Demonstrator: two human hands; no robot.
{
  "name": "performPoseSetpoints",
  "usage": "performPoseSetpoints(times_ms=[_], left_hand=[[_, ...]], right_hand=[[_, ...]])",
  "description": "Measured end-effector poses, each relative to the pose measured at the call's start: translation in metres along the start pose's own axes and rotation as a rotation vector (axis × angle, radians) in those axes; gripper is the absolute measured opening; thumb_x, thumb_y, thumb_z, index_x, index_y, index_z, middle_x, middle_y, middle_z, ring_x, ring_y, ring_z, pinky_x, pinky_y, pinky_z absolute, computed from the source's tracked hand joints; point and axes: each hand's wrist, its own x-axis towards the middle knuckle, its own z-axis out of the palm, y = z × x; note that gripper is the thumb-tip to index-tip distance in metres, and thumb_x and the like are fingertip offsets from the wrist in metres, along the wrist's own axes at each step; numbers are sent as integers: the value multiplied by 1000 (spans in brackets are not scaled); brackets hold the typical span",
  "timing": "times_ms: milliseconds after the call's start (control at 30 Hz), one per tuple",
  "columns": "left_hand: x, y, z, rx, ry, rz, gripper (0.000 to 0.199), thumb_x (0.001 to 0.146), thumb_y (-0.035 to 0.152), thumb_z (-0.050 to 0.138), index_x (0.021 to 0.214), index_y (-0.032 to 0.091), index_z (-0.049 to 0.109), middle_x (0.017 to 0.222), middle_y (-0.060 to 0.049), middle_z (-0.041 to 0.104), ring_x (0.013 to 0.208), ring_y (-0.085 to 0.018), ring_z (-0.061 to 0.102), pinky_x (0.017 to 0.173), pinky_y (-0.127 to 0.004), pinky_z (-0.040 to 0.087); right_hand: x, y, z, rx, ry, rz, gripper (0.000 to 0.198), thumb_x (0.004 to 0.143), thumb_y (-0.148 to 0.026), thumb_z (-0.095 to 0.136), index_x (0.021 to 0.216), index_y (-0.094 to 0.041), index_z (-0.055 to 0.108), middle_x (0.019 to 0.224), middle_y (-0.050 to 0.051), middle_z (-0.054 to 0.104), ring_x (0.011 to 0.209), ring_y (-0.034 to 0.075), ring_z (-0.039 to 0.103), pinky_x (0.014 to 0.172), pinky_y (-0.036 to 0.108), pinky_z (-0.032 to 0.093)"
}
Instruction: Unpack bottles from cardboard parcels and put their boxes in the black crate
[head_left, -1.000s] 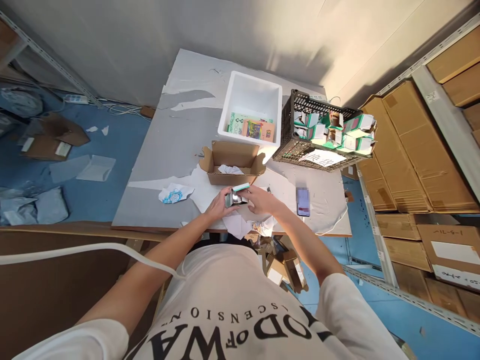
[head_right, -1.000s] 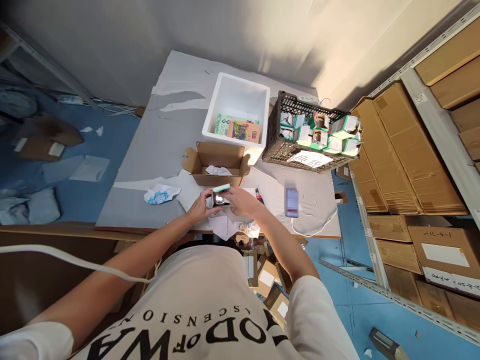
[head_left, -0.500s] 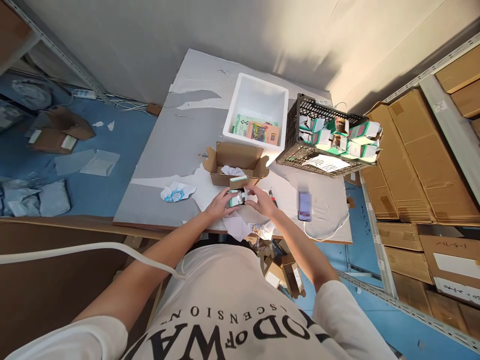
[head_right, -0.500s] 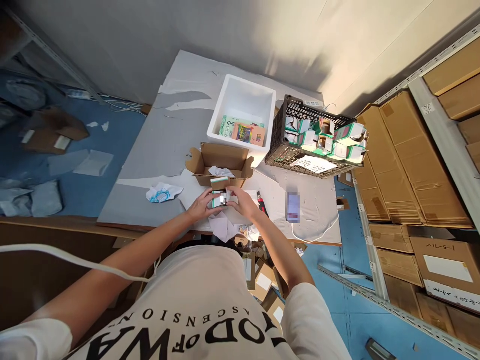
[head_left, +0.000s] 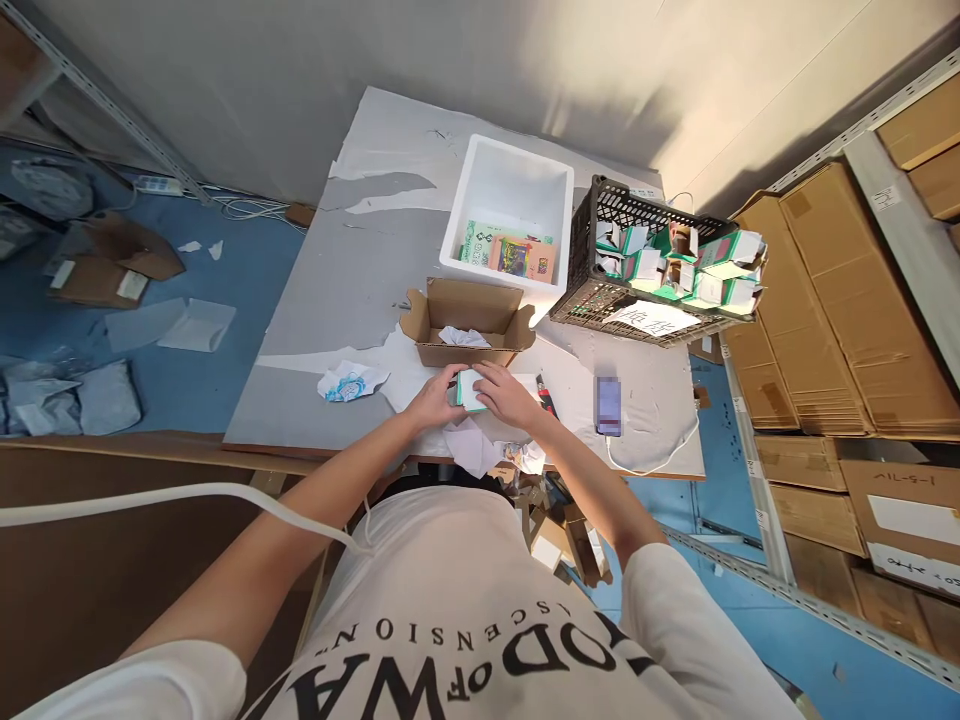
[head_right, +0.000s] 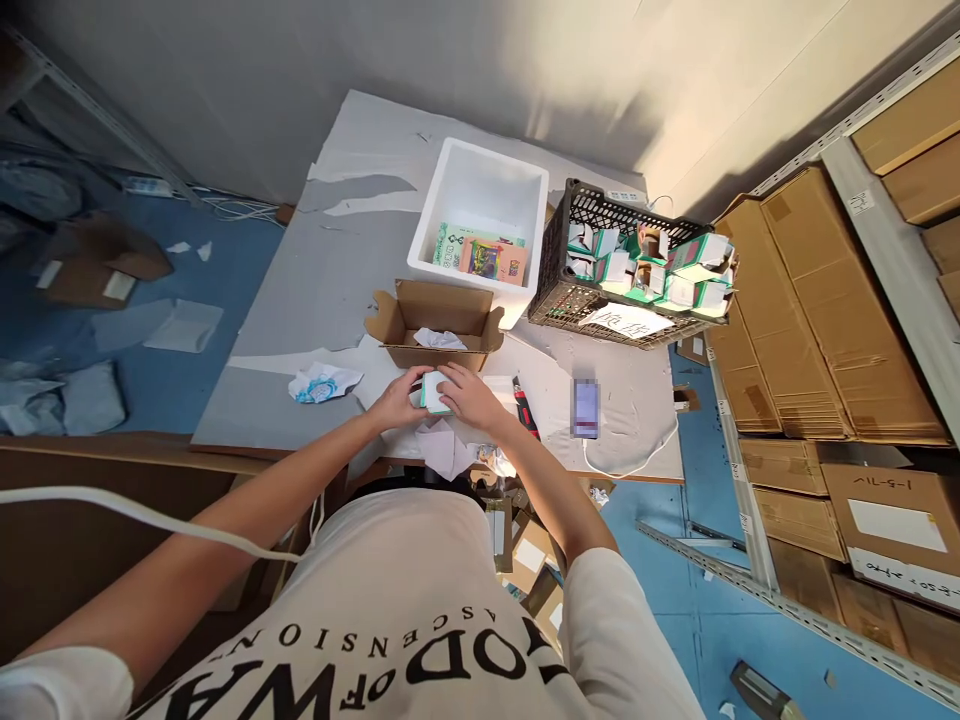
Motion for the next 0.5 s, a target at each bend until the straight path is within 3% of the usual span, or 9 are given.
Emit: performPoseSetpoints(times_ms=[67,167,267,400,500], left_hand=[[-1,2,-2,31,-22,6,76,63,37,78,128,17,43,124,-13,57,111,-27,58,96,-43,48],[-3,2,-4,53,-52,-1,81,64,39,78,133,16,40,129,-15,55,115,-29,57,98,-43,47],[-4,-1,-6,76,-103,-16,101,63,38,78,145,17,23,141,-18,45,127,-31,49,104,-45,42],[0,-2,-7,152,-204,-19,118,62,37,78,151,19,2,152,-19,30,137,-32,36,109,-47,35],[4,0,-8,178,-199,-27,118,66,41,76,151,17,-2,151,-20,32,136,-32,37,108,-47,37]], right_hand=[[1,-4,6,-81,-13,53,31,97,-33,36,112,-19,59,136,14,48,125,27,40,103,48,37],[-1,-12,6,-158,-44,77,38,93,-43,46,122,-20,56,139,16,45,123,31,40,99,50,40],[-6,-16,1,-197,-118,11,54,84,-51,59,132,-27,50,147,15,33,126,37,33,93,52,44],[-4,-16,-2,-257,-212,50,52,86,-36,59,137,-33,45,139,16,38,118,34,39,78,43,51],[-1,-17,-15,-284,-221,14,56,84,-35,61,138,-32,45,133,16,42,116,32,40,80,44,52]])
